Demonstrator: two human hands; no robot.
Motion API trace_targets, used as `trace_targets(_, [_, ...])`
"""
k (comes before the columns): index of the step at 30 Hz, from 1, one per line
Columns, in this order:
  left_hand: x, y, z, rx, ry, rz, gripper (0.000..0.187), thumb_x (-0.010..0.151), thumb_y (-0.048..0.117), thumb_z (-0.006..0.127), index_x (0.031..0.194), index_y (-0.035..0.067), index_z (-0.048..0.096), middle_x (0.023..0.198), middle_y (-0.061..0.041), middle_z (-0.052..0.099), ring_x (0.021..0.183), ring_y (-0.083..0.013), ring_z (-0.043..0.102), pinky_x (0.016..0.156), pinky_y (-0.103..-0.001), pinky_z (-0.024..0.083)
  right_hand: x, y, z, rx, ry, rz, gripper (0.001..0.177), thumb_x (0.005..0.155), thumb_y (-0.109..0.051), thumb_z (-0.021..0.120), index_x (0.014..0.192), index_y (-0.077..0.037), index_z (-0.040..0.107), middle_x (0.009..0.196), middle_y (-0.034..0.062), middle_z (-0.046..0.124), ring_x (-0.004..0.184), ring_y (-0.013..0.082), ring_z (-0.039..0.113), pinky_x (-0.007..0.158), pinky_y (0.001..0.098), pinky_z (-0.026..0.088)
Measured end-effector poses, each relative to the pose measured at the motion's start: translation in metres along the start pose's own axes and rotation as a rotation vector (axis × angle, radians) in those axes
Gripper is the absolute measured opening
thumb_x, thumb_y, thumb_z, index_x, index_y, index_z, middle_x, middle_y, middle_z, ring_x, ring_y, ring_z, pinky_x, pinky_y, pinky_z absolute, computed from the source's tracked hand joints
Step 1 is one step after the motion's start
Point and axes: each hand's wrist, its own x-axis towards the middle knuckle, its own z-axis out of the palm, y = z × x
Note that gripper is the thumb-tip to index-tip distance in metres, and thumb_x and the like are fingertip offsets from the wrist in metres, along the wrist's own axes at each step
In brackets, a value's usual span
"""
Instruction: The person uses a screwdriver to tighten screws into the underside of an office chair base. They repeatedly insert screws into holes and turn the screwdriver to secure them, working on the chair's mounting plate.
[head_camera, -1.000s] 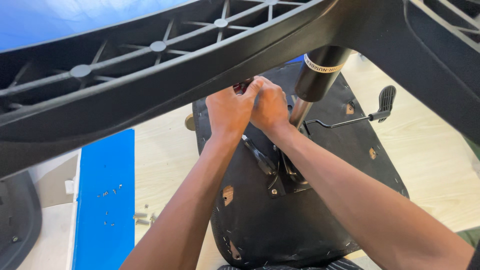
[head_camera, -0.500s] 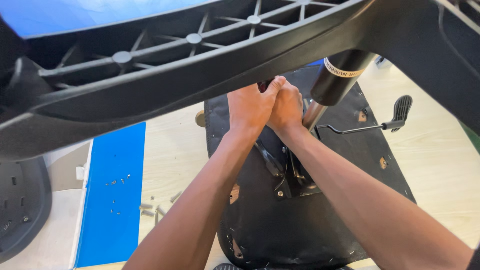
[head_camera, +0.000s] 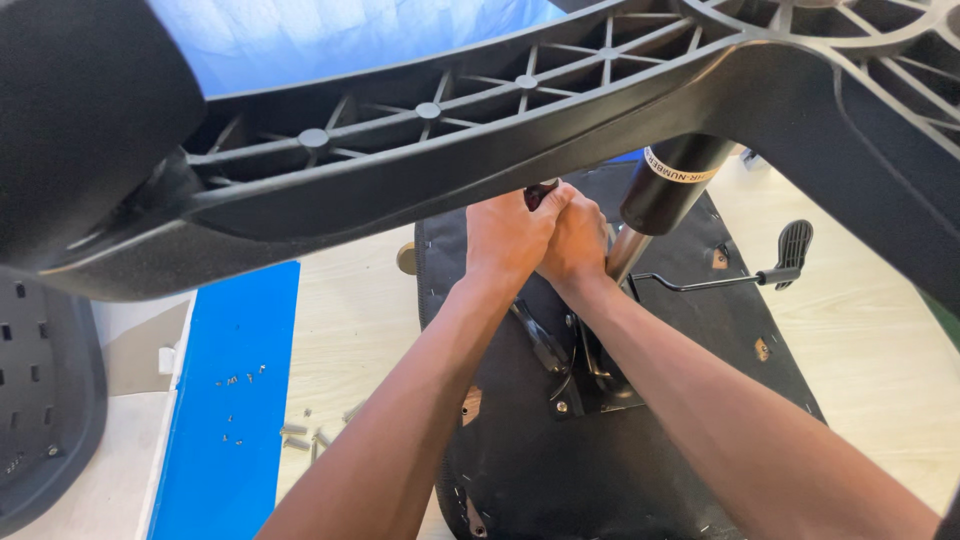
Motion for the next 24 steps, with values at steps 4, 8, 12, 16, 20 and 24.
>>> trace_targets(4, [-0.006, 0.008, -0.006, -0.027, -0.032, -0.091, 0.026, 0.084, 0.027, 0.078, 0.103, 0.009, 0.072, 0.096, -0.013, 0.075, 0.092, -0.0337, 0.073, 0.08, -0.043, 0.055, -0.007, 0.001, 0.002, -0.015, 0.011, 0.01, 0.029, 0.084, -0.034, 0.076, 0.095, -0.009, 0.069, 0.089, 0.0159, 0.075, 0.088, 0.0373, 0.073, 0.074, 0.0461, 0.055])
trace_targets(8, [-0.011, 0.021, -0.012, -0.021, -0.086, -0.167, 0.024, 0.086, 0.029, 0.076, 0.101, 0.01, 0.074, 0.094, -0.015, 0.076, 0.093, -0.0354, 0.074, 0.081, -0.043, 0.056, -0.013, 0.005, 0.003, 0.026, 0.063, -0.059, 0.027, 0.084, -0.031, 0.077, 0.094, -0.008, 0.067, 0.088, 0.0154, 0.073, 0.085, 0.0362, 0.073, 0.071, 0.0449, 0.054])
trace_targets(12, [-0.01, 0.028, -0.014, 0.017, -0.116, -0.208, 0.026, 0.086, 0.031, 0.075, 0.1, 0.009, 0.075, 0.094, -0.017, 0.076, 0.094, -0.0379, 0.072, 0.082, -0.044, 0.056, -0.016, 0.009, 0.005, 0.02, 0.043, 0.023, 0.028, 0.084, -0.031, 0.077, 0.093, -0.007, 0.067, 0.085, 0.015, 0.073, 0.086, 0.0355, 0.073, 0.071, 0.0441, 0.055])
trace_targets(16, [-0.007, 0.028, -0.013, 0.0, -0.096, -0.167, 0.026, 0.085, 0.029, 0.076, 0.101, 0.008, 0.073, 0.095, -0.019, 0.075, 0.095, -0.0394, 0.071, 0.082, -0.046, 0.055, -0.017, 0.01, 0.004, 0.012, 0.049, -0.089, 0.028, 0.086, -0.029, 0.075, 0.099, -0.005, 0.067, 0.092, 0.0167, 0.074, 0.088, 0.0371, 0.073, 0.071, 0.0437, 0.055])
trace_targets(20, [-0.008, 0.025, -0.004, 0.001, -0.093, -0.137, 0.027, 0.084, 0.029, 0.076, 0.1, 0.007, 0.073, 0.096, -0.018, 0.076, 0.095, -0.039, 0.071, 0.081, -0.046, 0.054, -0.022, 0.009, -0.003, 0.02, 0.056, -0.048, 0.033, 0.093, -0.028, 0.076, 0.115, -0.006, 0.065, 0.098, 0.0191, 0.075, 0.092, 0.0383, 0.071, 0.073, 0.0441, 0.054])
trace_targets(24, [-0.007, 0.022, -0.004, -0.001, -0.064, -0.15, 0.025, 0.085, 0.028, 0.076, 0.099, 0.008, 0.073, 0.092, -0.015, 0.077, 0.091, -0.036, 0.073, 0.08, -0.044, 0.055, -0.057, -0.019, -0.021, 0.263, 0.066, 0.143, 0.077, 0.084, -0.016, 0.075, 0.149, -0.004, 0.035, 0.123, 0.0175, 0.069, 0.07, 0.0255, 0.076, 0.065, 0.0357, 0.056])
